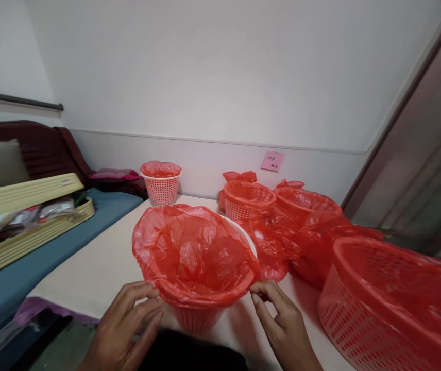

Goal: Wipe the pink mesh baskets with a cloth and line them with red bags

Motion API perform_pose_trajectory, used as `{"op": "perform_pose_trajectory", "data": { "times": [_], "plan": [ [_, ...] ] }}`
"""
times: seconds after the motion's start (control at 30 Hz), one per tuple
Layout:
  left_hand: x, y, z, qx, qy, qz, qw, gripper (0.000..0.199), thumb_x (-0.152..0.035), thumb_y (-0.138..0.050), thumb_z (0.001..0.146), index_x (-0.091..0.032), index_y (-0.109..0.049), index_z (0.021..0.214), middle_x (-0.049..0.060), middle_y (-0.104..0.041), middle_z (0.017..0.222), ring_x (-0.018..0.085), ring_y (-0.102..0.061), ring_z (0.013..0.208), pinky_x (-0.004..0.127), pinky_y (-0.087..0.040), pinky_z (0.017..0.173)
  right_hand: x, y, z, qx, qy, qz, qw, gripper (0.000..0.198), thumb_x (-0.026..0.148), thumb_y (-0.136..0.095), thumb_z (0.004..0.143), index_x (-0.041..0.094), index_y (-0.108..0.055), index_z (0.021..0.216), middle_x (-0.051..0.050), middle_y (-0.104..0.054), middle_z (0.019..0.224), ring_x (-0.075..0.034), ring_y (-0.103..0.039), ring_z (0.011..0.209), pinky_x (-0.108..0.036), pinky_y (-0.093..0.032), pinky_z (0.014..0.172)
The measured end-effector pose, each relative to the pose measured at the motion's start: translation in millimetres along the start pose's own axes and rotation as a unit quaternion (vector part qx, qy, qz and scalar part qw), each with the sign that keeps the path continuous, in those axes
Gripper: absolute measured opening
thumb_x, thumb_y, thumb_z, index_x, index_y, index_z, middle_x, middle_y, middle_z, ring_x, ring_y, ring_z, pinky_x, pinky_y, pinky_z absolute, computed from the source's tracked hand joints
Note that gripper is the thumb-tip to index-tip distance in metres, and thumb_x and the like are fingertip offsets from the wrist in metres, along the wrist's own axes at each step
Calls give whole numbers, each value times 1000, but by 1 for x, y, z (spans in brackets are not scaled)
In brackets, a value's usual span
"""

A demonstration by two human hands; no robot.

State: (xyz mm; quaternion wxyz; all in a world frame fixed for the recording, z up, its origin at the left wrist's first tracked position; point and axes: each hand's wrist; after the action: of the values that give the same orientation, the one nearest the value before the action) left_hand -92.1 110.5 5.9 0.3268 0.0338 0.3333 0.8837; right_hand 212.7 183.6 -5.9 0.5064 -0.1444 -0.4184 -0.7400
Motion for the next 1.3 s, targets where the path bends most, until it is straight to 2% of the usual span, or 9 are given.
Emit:
{"op": "perform_pose_trajectory", "data": {
  "times": [0.17,0.33,0.53,0.6,0.67,0.77,0.9,1.1,1.3],
  "plan": [
    [-13,4,21,-3,-35,-16,999,29,-9,-56,85,-18,-58,112,10,-58,109,20,-53,109,33,-51,87,-6,-2,3,-37,-138,109,984,23,40,-55,89,20,-60,98,-2,-65,82,-16,-63,75,-27,-51,69],
    [-17,-16,35,38,-80,51,995,36,-23,-65,84,-18,-56,119,9,-64,114,21,-56,112,37,-49,96,-14,-7,4,-74,-179,167,967,37,47,-57,85,18,-58,107,-3,-65,79,-18,-63,73,-28,-51,63],
    [-15,-29,61,-1,-127,70,989,28,-29,-60,88,-15,-57,112,9,-72,101,22,-65,99,41,-51,92,-23,-11,1,-75,-212,221,949,41,50,-58,84,17,-56,107,-3,-64,76,-17,-60,70,-28,-48,60],
    [-16,-31,71,55,-107,85,989,34,-37,-59,88,-14,-57,113,11,-72,103,26,-67,96,44,-55,84,-23,-10,3,-76,-237,223,943,41,50,-59,82,17,-56,106,-2,-64,76,-18,-61,71,-28,-48,60],
    [-19,-35,75,180,-61,98,977,34,-45,-59,86,-16,-62,102,10,-73,93,28,-70,83,44,-58,70,-23,-10,8,-69,-268,225,934,42,51,-61,80,17,-56,104,-2,-65,74,-18,-61,70,-27,-47,59],
    [-25,-42,69,314,-24,112,943,29,-46,-56,87,-19,-62,79,4,-70,74,26,-68,65,41,-56,55,-22,-11,14,-55,-294,237,924,45,54,-62,78,16,-56,102,-1,-62,68,-18,-60,64,-26,-45,55],
    [-34,-47,48,311,-56,133,939,26,-43,-53,88,-22,-61,75,1,-68,71,24,-67,61,37,-53,51,-17,-10,12,-50,-291,255,921,46,55,-64,76,16,-57,99,3,-56,60,-15,-56,57,-25,-43,51],
    [-40,-49,12,337,-72,182,921,6,-22,-62,74,-24,-61,68,0,-68,66,20,-63,52,28,-41,42,4,-2,6,-15,-321,279,905,46,55,-66,75,16,-60,97,6,-48,57,-10,-46,48,-23,-40,46],
    [-34,-46,-4,379,-53,168,909,7,-29,-60,75,-22,-64,74,4,-71,72,24,-66,60,30,-47,48,19,-5,4,-19,-337,345,876,52,52,-71,71,17,-57,106,6,-54,54,-9,-44,42,-21,-34,41]
  ]
}}
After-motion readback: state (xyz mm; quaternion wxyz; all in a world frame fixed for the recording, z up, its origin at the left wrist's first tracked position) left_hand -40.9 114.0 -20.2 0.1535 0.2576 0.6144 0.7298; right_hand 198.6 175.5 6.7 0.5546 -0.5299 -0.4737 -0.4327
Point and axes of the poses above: each hand's wrist, its own z-axis towards the middle knuckle, its own y-axis out of the back of the hand, x = y × z
